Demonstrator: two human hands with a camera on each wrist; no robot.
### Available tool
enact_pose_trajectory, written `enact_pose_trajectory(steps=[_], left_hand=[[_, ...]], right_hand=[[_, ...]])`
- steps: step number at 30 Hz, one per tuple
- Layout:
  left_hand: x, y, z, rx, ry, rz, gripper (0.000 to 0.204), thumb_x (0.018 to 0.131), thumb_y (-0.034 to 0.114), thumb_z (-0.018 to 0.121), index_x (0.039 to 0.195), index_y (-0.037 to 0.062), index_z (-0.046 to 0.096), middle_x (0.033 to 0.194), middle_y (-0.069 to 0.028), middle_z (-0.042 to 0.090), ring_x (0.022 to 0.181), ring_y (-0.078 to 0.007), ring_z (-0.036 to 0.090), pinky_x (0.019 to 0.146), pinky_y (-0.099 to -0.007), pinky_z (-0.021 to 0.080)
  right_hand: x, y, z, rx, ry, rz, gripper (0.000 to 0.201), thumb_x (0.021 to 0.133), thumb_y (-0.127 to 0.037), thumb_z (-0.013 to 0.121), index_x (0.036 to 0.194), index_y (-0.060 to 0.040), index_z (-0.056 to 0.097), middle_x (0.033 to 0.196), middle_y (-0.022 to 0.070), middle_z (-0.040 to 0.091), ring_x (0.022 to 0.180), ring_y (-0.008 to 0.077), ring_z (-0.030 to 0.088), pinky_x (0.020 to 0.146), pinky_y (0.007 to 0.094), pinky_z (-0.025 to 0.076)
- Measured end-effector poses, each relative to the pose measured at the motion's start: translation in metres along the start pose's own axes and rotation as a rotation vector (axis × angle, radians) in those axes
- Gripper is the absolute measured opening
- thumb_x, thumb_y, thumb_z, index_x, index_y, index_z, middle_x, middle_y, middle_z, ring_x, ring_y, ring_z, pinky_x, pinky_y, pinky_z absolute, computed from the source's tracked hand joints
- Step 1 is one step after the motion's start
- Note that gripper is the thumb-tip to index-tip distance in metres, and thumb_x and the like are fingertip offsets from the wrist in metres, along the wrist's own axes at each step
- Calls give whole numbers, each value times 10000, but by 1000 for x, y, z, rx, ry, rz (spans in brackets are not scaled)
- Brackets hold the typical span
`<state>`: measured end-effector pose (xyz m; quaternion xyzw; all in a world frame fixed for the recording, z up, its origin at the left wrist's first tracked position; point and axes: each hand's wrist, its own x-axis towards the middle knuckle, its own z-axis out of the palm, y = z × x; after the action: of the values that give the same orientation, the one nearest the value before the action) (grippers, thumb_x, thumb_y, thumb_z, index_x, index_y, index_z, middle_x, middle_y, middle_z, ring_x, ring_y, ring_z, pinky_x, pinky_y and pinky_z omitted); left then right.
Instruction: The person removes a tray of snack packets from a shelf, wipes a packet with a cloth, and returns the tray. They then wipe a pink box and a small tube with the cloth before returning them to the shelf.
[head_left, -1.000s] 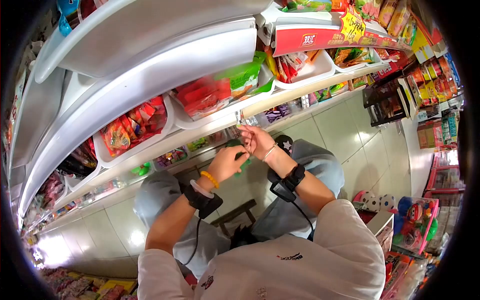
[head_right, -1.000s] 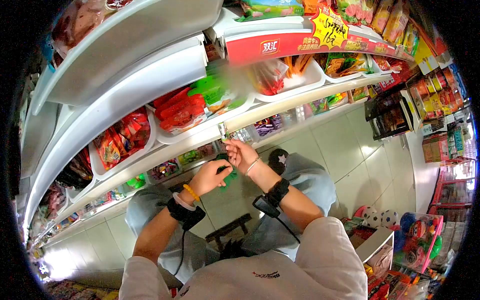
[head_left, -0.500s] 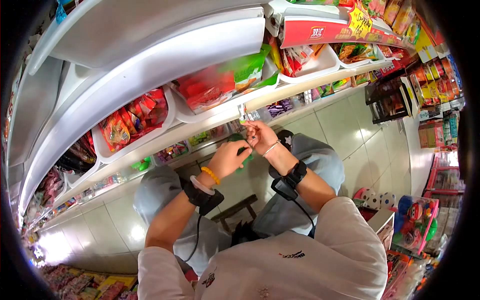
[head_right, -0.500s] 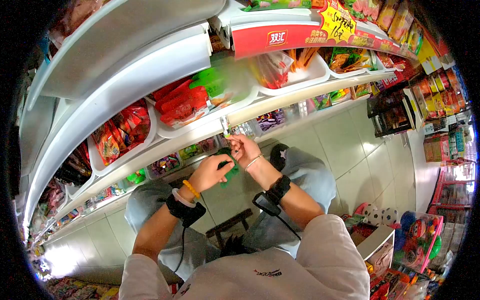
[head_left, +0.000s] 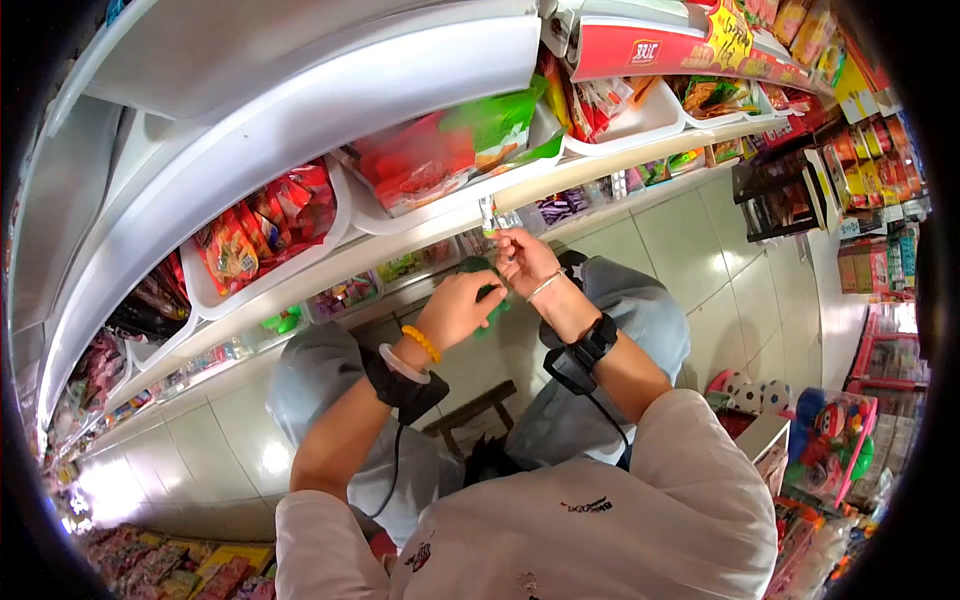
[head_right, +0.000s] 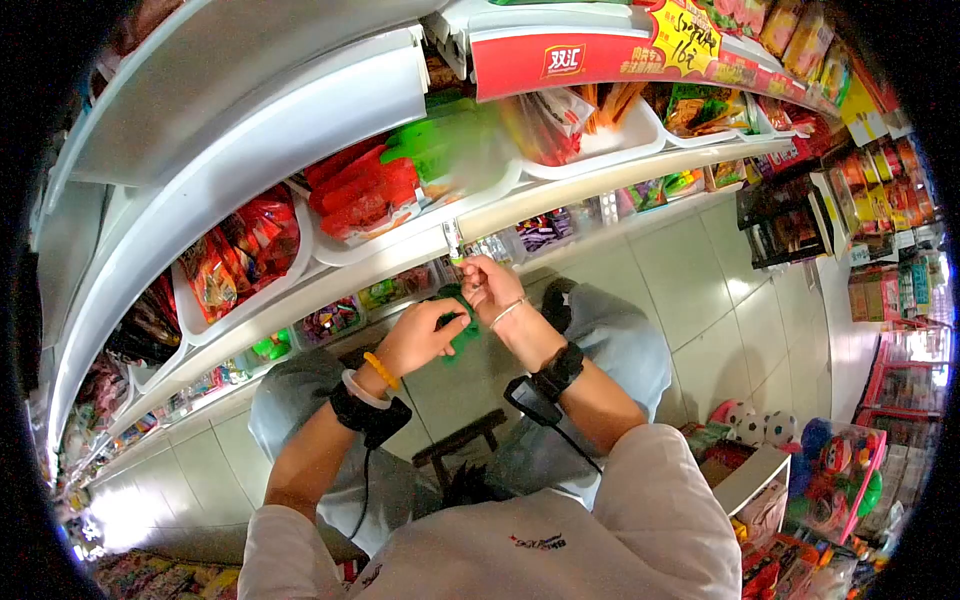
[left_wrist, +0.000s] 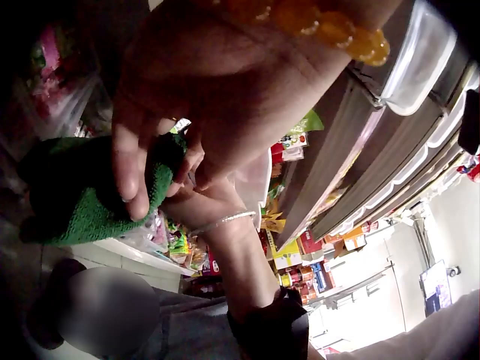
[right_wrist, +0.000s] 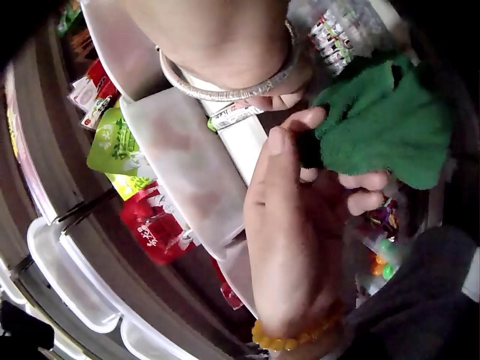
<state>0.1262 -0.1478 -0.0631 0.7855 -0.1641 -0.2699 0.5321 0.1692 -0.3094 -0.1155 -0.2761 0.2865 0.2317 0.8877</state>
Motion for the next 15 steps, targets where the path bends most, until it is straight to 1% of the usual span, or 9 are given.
enact_pose_trajectory(steps=[4, 7, 10, 13, 15], left_hand=[[-1, 2, -1, 18, -10, -18, 243, 890, 219, 526, 953, -12, 564, 691, -122, 603, 564, -175, 640, 476, -277, 457], [-1, 1, -1, 11, -2, -9, 245, 890, 223, 524, 945, -13, 563, 684, -121, 603, 560, -174, 638, 478, -276, 455], [0, -1, -3, 12, -9, -23, 252, 892, 231, 519, 938, -13, 563, 685, -119, 603, 556, -172, 636, 480, -278, 454], [-1, -2, -4, 25, -16, -41, 257, 895, 238, 514, 936, -11, 563, 685, -116, 603, 553, -172, 634, 481, -278, 452], [-1, -2, -4, 33, -16, -41, 260, 896, 241, 512, 938, -10, 562, 681, -114, 601, 553, -172, 634, 480, -279, 451]], right_hand=[[2, 0, 0, -5, -9, 7, 93, 794, -79, 594, 785, 12, 577, 604, -17, 505, 515, 62, 443, 472, 192, 355], [2, -1, -3, -75, -41, 5, 88, 799, -101, 597, 786, -15, 585, 604, -32, 514, 518, 61, 452, 471, 189, 351], [2, -4, -4, -185, -44, 23, 129, 812, -117, 582, 859, -3, 620, 633, -45, 516, 559, 48, 459, 514, 170, 373], [-2, -3, -2, -264, -4, 25, 143, 834, -158, 563, 908, -54, 627, 636, -60, 517, 566, 49, 458, 516, 185, 361], [-2, -2, -5, -268, -12, 36, 157, 839, -166, 560, 945, -67, 622, 651, -55, 524, 570, 54, 462, 521, 194, 369]])
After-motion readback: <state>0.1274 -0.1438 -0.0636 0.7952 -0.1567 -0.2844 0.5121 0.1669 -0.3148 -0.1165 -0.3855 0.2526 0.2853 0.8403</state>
